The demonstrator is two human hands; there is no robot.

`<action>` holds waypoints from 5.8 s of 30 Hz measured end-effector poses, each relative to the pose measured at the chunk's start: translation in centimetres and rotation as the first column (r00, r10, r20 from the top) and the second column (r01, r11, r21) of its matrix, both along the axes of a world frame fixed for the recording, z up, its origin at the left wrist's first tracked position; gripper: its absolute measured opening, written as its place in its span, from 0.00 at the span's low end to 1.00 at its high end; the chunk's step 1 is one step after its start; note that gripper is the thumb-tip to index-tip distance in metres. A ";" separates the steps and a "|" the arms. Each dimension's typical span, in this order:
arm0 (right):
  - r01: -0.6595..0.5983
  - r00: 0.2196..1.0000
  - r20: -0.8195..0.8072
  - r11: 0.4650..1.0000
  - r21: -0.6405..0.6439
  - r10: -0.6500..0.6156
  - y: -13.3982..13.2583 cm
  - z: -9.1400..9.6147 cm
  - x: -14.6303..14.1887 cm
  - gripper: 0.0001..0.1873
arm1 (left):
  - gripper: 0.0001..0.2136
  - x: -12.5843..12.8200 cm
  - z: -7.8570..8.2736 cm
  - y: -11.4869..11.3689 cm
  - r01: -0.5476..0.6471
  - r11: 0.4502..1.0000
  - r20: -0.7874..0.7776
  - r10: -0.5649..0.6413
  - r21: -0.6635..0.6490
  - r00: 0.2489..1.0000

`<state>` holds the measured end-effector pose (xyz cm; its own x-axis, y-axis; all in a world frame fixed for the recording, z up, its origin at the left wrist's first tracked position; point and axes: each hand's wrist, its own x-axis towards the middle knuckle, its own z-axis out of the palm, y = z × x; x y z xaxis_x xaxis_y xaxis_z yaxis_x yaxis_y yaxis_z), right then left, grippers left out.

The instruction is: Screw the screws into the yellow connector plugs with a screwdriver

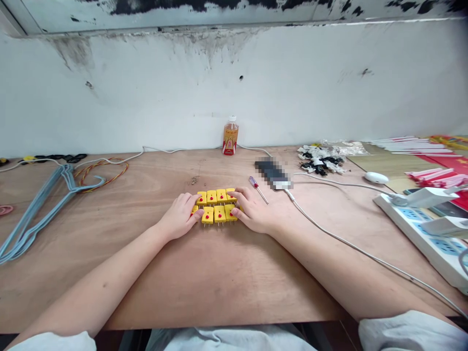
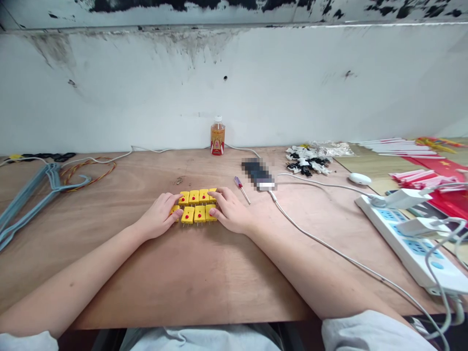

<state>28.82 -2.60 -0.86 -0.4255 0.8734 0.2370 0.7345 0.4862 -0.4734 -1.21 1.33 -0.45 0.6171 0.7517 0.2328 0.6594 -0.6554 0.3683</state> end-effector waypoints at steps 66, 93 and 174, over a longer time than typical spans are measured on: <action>0.074 0.858 -0.474 0.962 -0.263 -0.196 1.3 -0.1 -0.5 0.30 | 0.20 1.1 -0.5 0.7 -0.502 0.861 -0.002 0.503 -0.083 0.864; 0.098 0.930 -0.346 0.991 -0.090 -0.124 1.2 -0.2 -1.2 0.25 | 0.30 2.3 -1.1 0.3 -0.369 0.859 0.202 0.456 -0.355 0.867; -0.093 0.971 0.226 0.995 0.035 0.083 -1.6 1.0 -4.2 0.37 | 0.40 1.8 1.1 -0.3 0.164 0.972 -0.126 -0.187 -0.169 0.974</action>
